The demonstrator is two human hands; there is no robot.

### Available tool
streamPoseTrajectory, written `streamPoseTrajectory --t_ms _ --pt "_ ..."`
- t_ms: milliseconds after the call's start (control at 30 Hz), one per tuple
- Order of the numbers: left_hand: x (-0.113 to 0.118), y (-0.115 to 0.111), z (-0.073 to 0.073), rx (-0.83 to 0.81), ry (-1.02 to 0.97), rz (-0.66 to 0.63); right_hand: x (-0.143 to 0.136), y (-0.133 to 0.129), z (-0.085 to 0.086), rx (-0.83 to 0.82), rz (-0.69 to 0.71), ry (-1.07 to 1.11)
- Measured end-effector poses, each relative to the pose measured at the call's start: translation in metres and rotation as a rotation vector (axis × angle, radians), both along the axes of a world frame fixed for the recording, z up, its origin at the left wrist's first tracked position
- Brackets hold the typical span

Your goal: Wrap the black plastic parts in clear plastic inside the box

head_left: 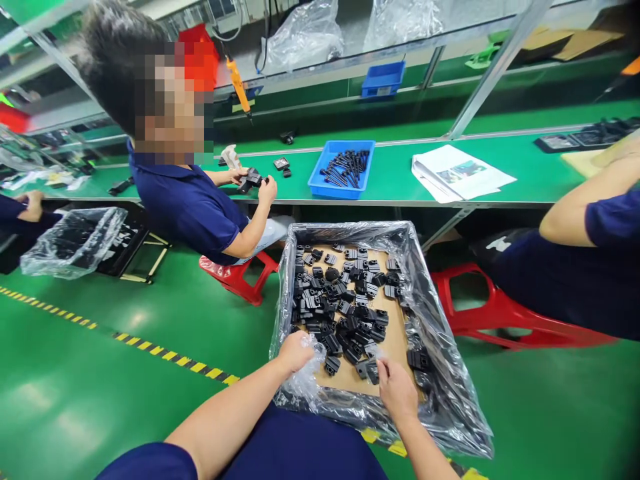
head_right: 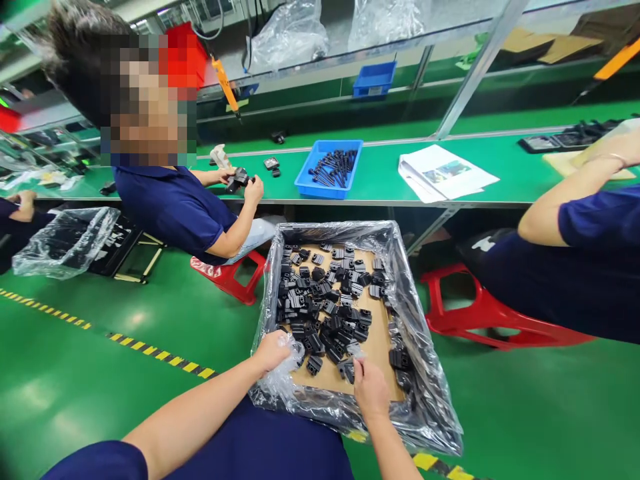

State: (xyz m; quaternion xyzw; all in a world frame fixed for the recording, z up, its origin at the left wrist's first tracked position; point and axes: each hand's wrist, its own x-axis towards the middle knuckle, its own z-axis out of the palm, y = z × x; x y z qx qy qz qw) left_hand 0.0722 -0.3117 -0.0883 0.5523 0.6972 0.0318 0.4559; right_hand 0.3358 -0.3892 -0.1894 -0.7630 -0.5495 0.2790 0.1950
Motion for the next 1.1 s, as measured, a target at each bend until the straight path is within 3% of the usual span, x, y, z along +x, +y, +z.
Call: streamPoseTrajectory --t_ms 167,333,467,733,900,1100 --pt "0.008 0.004 -0.005 -0.011 -0.055 0.045 -0.006 0.012 0.024 -0.150 -0.037 0.053" --pt "0.006 0.012 -0.006 -0.050 -0.056 -0.022 -0.019 0.020 0.060 -0.243 -0.150 0.080" --pt "0.004 0.019 -0.008 -0.089 -0.068 -0.119 -0.036 0.016 0.083 -0.155 -0.208 0.035" --pt "0.006 0.030 -0.005 -0.160 -0.133 -0.249 -0.060 0.011 0.086 -0.153 -0.312 0.051" --pt "0.000 0.037 -0.002 -0.076 -0.205 -0.326 -0.071 0.013 0.097 -0.139 -0.241 0.033" --pt "-0.006 0.043 -0.007 -0.087 -0.248 -0.271 -0.076 0.019 0.106 -0.093 -0.403 0.084"
